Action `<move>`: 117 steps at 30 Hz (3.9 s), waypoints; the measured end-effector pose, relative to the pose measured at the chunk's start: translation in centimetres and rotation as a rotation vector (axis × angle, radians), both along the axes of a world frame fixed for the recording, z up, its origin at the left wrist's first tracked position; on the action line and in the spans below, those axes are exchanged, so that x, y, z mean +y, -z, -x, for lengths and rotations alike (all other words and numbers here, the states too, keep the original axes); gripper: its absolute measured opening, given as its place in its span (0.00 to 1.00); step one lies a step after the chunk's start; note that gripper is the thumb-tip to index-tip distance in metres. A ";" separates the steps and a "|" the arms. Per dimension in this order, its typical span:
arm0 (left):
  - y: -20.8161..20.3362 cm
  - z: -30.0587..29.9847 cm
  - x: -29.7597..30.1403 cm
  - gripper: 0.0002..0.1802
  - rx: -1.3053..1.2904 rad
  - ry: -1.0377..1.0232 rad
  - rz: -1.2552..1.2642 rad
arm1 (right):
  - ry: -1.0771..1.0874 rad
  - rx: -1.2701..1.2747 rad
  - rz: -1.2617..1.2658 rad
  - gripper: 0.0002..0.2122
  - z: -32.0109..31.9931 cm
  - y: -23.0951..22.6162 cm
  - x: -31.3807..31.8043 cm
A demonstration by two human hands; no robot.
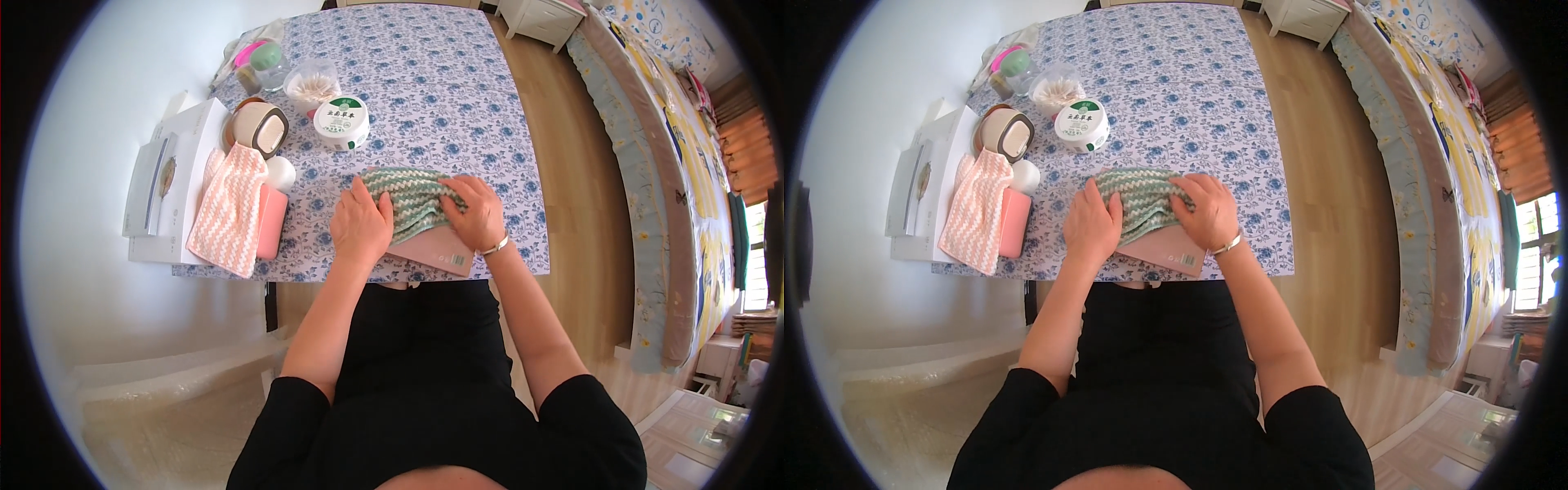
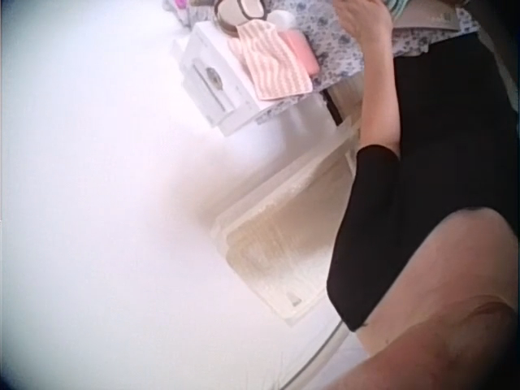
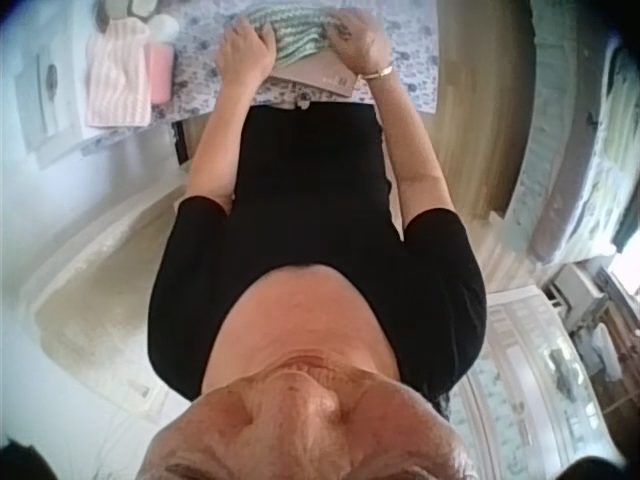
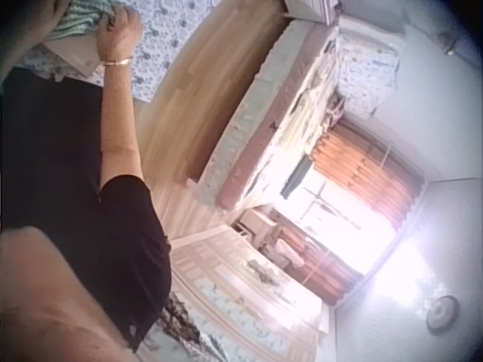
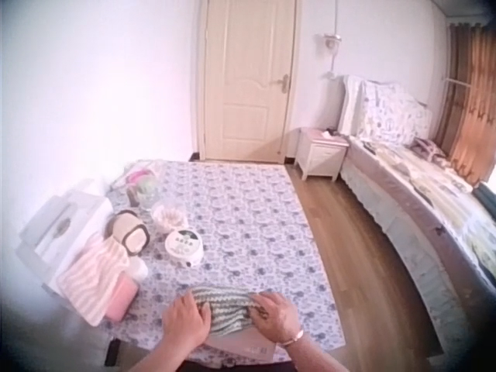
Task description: The person wipes all sides and the interior of a pink box using a cloth while sitting at a table and moving through a bedroom.
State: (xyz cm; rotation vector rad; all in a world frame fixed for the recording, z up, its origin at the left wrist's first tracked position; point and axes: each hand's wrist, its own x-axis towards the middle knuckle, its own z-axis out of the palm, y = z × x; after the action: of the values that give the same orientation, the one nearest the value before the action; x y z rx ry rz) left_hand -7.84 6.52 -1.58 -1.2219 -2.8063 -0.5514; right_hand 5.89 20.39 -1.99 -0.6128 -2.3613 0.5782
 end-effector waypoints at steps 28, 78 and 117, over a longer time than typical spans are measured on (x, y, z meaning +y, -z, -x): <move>0.5 -1.4 -3.4 0.26 0.026 0.383 -0.102 | 0.010 -0.027 -0.119 0.07 1.5 -0.5 -7.9; 0.5 -3.6 2.7 0.29 -0.022 0.364 -0.007 | 0.361 -0.386 -0.075 0.26 -0.3 0.4 -3.5; 1.7 1.1 -3.2 0.24 -0.043 0.074 -0.390 | 0.032 -0.336 -0.198 0.22 3.0 -0.8 -5.8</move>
State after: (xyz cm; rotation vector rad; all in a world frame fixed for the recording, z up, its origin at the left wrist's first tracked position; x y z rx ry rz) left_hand -8.92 3.31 -3.24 -1.2410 -2.5215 -1.0778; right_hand 2.86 14.60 -1.21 -0.6996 -2.6733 0.2345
